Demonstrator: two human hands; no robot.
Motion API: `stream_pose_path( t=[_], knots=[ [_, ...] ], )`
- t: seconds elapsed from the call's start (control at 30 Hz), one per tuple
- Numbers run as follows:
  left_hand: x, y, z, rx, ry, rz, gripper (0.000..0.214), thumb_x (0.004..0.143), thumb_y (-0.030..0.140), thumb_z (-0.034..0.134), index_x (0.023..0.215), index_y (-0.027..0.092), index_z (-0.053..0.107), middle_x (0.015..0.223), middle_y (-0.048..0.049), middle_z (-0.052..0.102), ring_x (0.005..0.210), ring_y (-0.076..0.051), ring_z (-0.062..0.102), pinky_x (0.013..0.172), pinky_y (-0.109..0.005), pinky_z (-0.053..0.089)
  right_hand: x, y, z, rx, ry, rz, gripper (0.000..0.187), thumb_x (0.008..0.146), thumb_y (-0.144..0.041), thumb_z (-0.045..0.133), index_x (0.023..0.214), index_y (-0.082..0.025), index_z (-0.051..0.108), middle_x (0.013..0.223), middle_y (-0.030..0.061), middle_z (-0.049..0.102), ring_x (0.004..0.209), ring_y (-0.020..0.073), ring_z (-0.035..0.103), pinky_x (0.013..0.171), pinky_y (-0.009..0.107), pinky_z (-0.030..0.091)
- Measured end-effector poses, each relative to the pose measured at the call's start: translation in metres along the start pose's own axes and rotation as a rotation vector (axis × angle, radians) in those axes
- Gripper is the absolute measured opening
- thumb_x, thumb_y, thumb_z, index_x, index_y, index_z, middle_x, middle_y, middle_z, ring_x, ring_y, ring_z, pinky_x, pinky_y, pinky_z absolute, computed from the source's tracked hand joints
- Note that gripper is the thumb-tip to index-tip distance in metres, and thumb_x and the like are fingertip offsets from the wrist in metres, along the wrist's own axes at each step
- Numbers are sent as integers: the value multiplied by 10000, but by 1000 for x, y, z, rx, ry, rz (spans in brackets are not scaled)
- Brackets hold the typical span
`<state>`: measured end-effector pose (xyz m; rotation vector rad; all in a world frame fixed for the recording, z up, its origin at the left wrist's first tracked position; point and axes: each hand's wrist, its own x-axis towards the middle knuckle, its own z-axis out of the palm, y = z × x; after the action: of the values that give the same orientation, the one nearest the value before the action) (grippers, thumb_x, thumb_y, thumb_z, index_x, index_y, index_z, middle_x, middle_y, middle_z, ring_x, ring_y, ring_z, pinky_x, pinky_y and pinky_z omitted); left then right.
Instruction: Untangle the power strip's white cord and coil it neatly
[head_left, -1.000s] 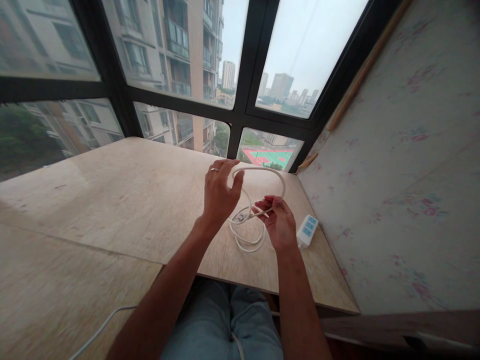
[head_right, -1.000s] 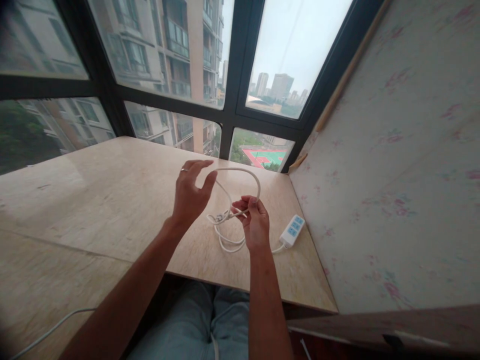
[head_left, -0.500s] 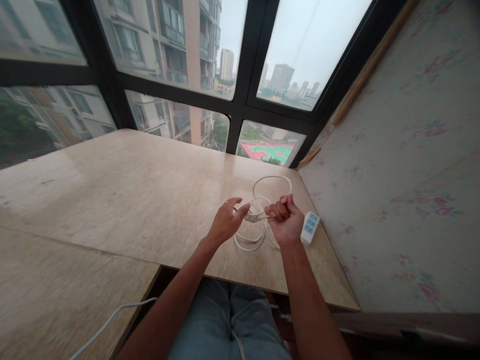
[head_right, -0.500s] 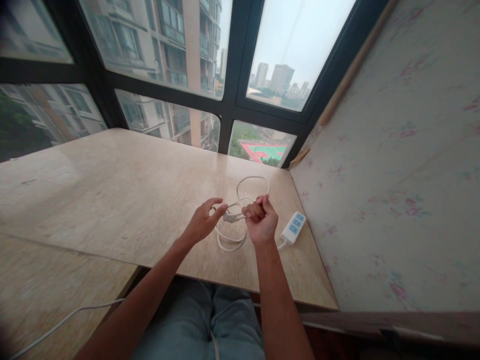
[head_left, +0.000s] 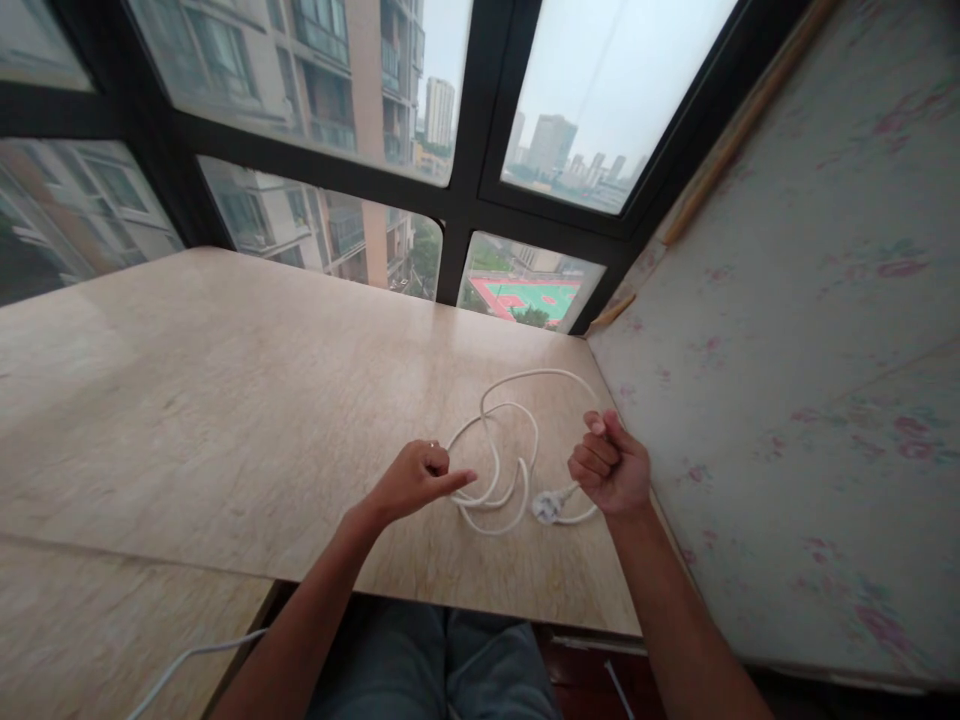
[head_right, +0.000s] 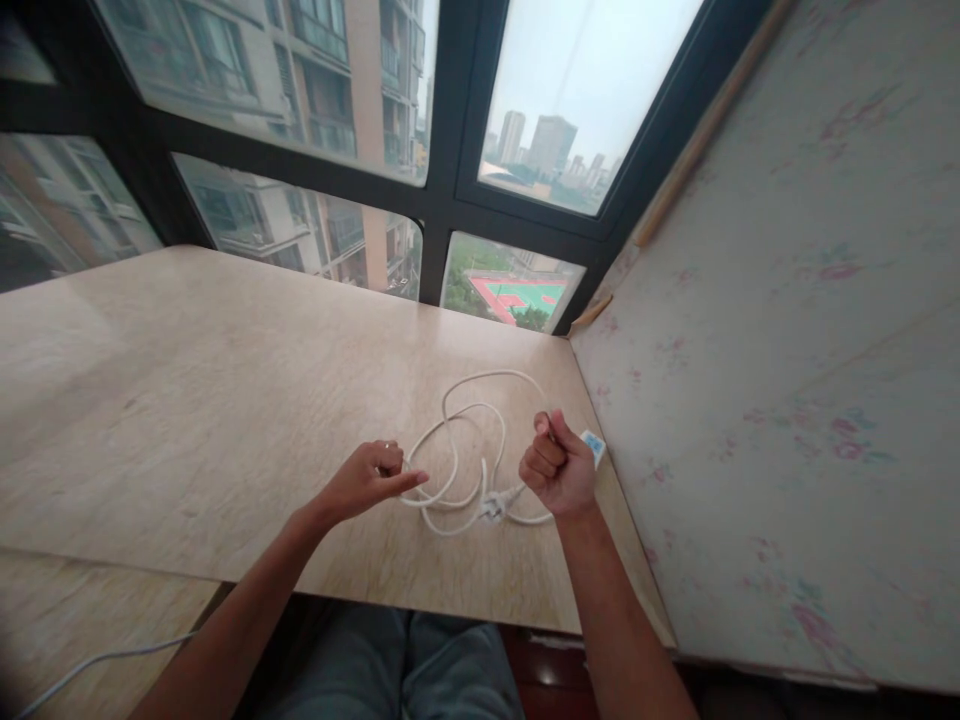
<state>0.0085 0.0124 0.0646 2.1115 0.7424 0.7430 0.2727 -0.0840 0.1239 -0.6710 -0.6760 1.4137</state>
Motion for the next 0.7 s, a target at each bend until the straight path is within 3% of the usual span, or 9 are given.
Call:
stream_pose_path(
  t=[0.17,0.23,0.3,0.37,0.47,0.53,0.6,0.63,0.7],
  knots=[
    [6,-6,2,360,-200,-42,389,812,487,659,582,173,650,576,-12,625,611,-148,552,720,-302,372,10,-15,-14,200,-41,-114,255,925,-403,562,746,-223,580,421,-151,60,334,46,-38,292,124,115],
    [11,-7,9,502,-190,-106,311,833,458,649,714,177,711,725,-61,706,756,-211,631,807,-351,377,16,-21,-13,448,-117,-157,228,934,-367,546,763,-223,588,397,-152,110,302,37,18,291,127,105],
    [17,-10,20,611,-115,-195,298,866,439,614,796,167,713,843,-98,727,871,-259,653,829,-375,374,21,-26,-9,861,-282,-208,175,928,-319,543,794,-223,601,371,-148,168,279,34,69,285,144,68],
    [21,-18,30,670,-29,-307,326,905,446,553,834,160,694,873,-109,723,883,-275,659,782,-367,378,26,-31,-3,1411,-490,-296,125,922,-236,525,860,-206,630,365,-137,252,272,27,103,293,154,13],
    [25,-32,41,718,57,-444,420,958,496,418,865,176,674,818,-96,712,797,-274,663,681,-342,359,33,-38,5,2313,-813,-424,336,951,-79,327,1005,-153,650,460,-92,461,282,-10,212,323,121,-23],
    [26,-39,44,754,78,-482,474,968,536,354,885,188,665,816,-92,709,763,-274,660,635,-328,333,39,-41,8,2693,-1045,-401,492,943,-19,183,1066,-130,646,547,-53,569,314,-27,340,330,85,15],
    [28,-42,45,772,67,-503,513,958,583,331,892,187,651,837,-94,707,750,-270,659,603,-314,308,46,-42,8,2809,-1177,-341,525,945,-14,165,1070,-129,661,575,-35,621,344,-21,430,326,74,64],
    [28,-42,44,771,55,-516,533,947,609,330,885,182,643,838,-95,704,745,-266,658,593,-308,299,50,-42,7,2797,-1164,-325,500,953,-29,197,1061,-134,673,567,-35,628,336,-16,434,322,80,73],
    [29,-41,41,754,23,-533,560,929,647,331,868,177,628,821,-91,694,737,-260,656,588,-303,296,58,-39,3,2635,-1010,-310,395,961,-76,314,1031,-150,695,507,-57,596,279,-14,350,319,106,48]
  ],
)
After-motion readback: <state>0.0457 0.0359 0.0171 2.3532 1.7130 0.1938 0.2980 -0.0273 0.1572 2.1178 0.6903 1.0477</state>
